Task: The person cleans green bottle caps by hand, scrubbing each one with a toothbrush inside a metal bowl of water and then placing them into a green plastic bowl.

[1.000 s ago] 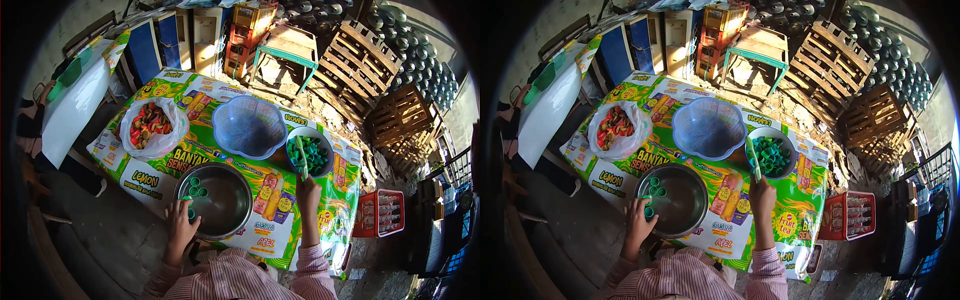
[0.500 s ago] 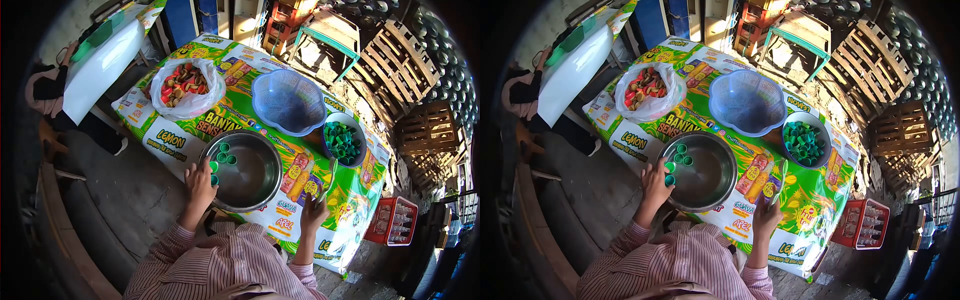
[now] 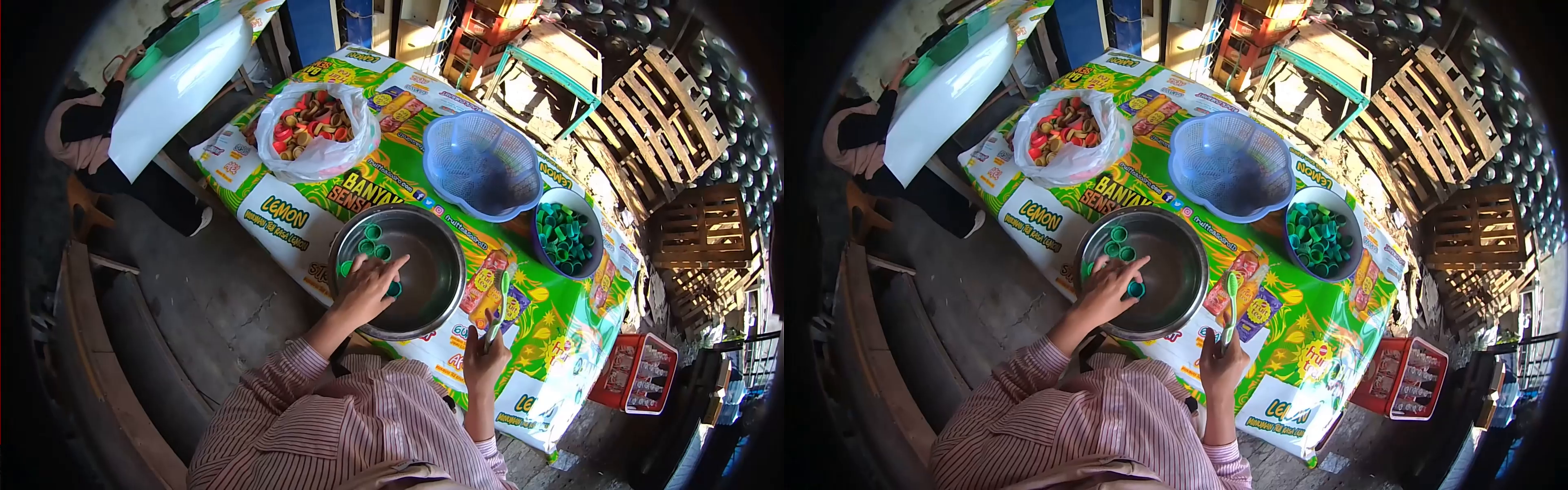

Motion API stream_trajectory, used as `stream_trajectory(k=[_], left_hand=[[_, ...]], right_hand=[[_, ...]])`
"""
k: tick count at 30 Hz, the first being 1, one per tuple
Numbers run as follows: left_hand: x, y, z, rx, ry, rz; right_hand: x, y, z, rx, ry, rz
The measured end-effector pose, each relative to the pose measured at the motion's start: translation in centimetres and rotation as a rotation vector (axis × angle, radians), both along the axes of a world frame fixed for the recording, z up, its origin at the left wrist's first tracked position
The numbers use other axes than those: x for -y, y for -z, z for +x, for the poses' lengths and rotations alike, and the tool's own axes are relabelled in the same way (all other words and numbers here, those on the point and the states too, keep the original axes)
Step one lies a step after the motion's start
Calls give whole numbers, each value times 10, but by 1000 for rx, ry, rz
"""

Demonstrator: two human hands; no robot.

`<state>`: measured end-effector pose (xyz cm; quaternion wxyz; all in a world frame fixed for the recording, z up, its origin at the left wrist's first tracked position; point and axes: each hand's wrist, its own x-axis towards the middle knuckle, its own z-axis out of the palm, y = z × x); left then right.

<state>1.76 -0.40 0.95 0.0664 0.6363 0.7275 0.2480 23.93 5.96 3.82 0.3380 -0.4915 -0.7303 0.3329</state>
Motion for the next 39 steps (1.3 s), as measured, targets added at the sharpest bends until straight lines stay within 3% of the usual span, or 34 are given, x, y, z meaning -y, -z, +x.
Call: stream_trajectory(k=[12,21,33,39], left_hand=[[-6,14,-3,151,58,-54],[-5,19,-1,441,-3,-25],[-6,19,1,423,56,96],[-7,5,5,797,-21,250]], right_hand=[[4,0,-1,40,-58,20],[10,1,-10,4,-129,18],[14,2,-21,67,-236,-7],[12,9,-15,120,-297,0]])
